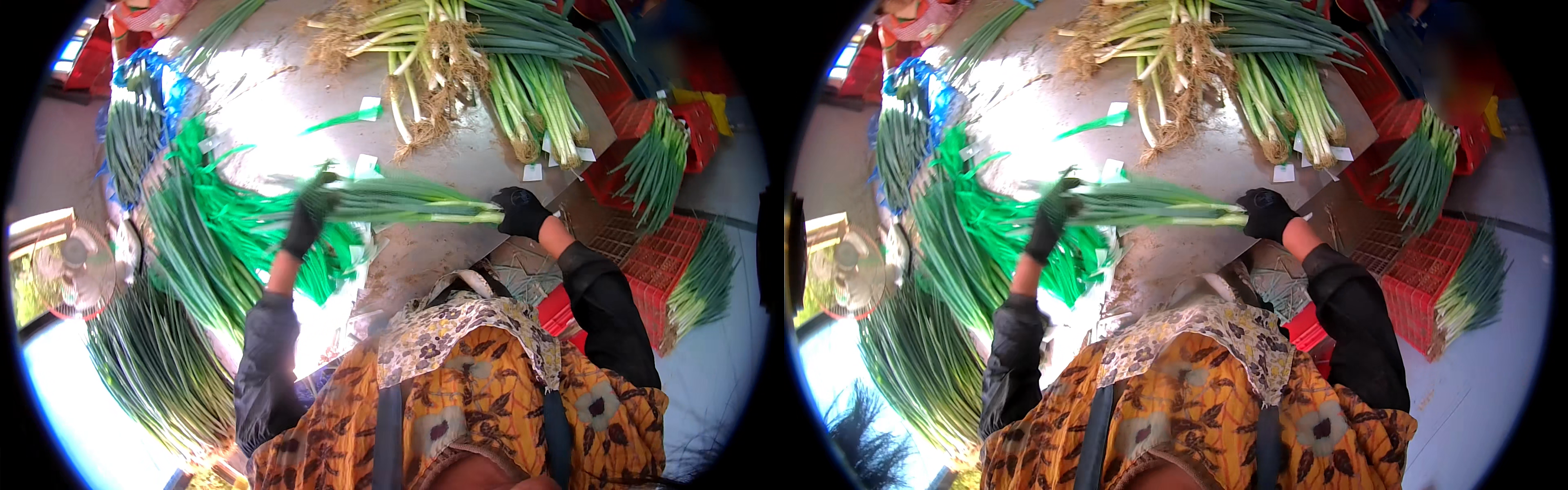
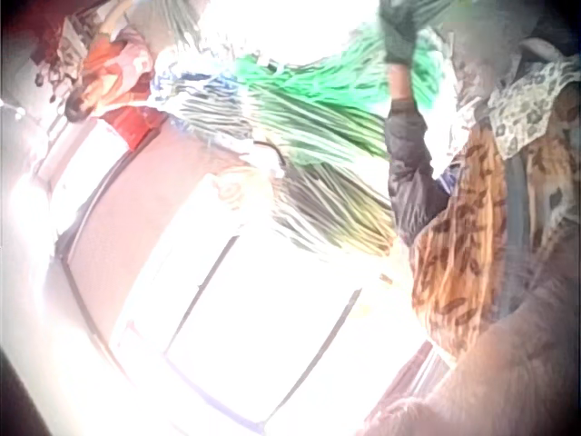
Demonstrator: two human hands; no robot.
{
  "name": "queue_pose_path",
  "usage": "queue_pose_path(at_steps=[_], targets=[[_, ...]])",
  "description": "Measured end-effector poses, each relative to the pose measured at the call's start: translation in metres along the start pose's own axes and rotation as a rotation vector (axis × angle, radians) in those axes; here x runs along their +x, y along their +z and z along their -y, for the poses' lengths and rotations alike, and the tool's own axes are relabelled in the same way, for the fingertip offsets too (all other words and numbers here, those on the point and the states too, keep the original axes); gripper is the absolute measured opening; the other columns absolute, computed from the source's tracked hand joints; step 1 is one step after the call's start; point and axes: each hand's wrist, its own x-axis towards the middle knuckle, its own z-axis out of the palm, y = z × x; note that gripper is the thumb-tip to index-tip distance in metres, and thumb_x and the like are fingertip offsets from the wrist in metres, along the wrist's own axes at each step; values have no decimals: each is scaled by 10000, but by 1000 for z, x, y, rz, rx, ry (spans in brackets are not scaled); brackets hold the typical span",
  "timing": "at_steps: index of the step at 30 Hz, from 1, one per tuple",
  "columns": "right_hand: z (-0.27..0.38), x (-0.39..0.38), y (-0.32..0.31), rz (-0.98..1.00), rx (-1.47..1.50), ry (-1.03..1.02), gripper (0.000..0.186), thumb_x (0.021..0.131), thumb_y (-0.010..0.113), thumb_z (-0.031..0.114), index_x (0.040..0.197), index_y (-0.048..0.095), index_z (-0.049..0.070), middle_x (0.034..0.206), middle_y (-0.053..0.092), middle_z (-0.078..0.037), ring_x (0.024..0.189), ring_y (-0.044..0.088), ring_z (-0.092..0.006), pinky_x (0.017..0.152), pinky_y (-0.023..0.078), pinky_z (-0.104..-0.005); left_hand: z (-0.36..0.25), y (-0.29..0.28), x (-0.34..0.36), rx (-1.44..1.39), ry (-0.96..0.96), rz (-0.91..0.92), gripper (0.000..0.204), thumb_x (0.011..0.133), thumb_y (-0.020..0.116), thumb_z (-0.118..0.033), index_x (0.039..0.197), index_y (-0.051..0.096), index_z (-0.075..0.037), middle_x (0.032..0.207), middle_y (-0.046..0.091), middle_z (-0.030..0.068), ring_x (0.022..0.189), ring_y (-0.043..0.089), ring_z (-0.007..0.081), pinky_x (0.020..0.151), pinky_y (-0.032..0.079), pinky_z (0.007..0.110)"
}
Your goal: The person gathers green onions from a pile on a metal table and secures them into bunches using green plastic ties by hand.
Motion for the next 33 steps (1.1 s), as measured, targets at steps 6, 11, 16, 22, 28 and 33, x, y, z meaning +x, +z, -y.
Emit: queue_pose_path(at_steps=[6,11,16,22,28,33], targets=[[23,-29,-68,81,466,-36,553,590,764,221,1070,617,-9,902,665,-162,833,646,-243,772,497,-343,-64,-48,-128,450,51,-448,219,910,500,-106,1002,663,7,849,663,66,727,605,103,652,495,239],[81,-60,-104,117,987,-231,456,698,733,170,1069,598,-58,866,629,-40,761,572,-105,700,488,-270,-71,137,-141,-868,-86,427,778,862,571,-530,1396,354,-7,1337,486,165,1228,480,282,990,409,443],[114,-122,-111,113,945,-365,544,806,726,266,1221,519,-17,1064,601,-59,963,528,-113,881,430,-293,-101,158,-74,-1429,273,-39,667,863,602,-480,1317,426,-25,1342,468,191,1252,440,361,1093,305,534],[78,-178,-133,16,905,-358,274,864,650,207,1004,602,-23,824,614,-27,751,532,-77,693,465,-263,-161,184,-81,-1287,494,32,604,854,622,-200,1371,361,-29,1309,488,197,1207,483,369,1036,373,541],[36,-219,-114,27,910,-377,163,829,654,145,871,616,-8,638,487,-69,598,453,-94,560,414,-296,-171,201,-88,-1186,523,-26,745,725,631,-101,1401,330,-20,1261,523,197,1144,528,361,1028,388,514],[-3,-228,-92,-376,67,-719,331,798,666,228,1045,602,18,888,627,-103,742,591,-218,682,468,-360,-145,221,-100,-1254,611,-86,353,704,561,-12,1047,585,66,1039,626,197,963,615,322,921,494,465]])
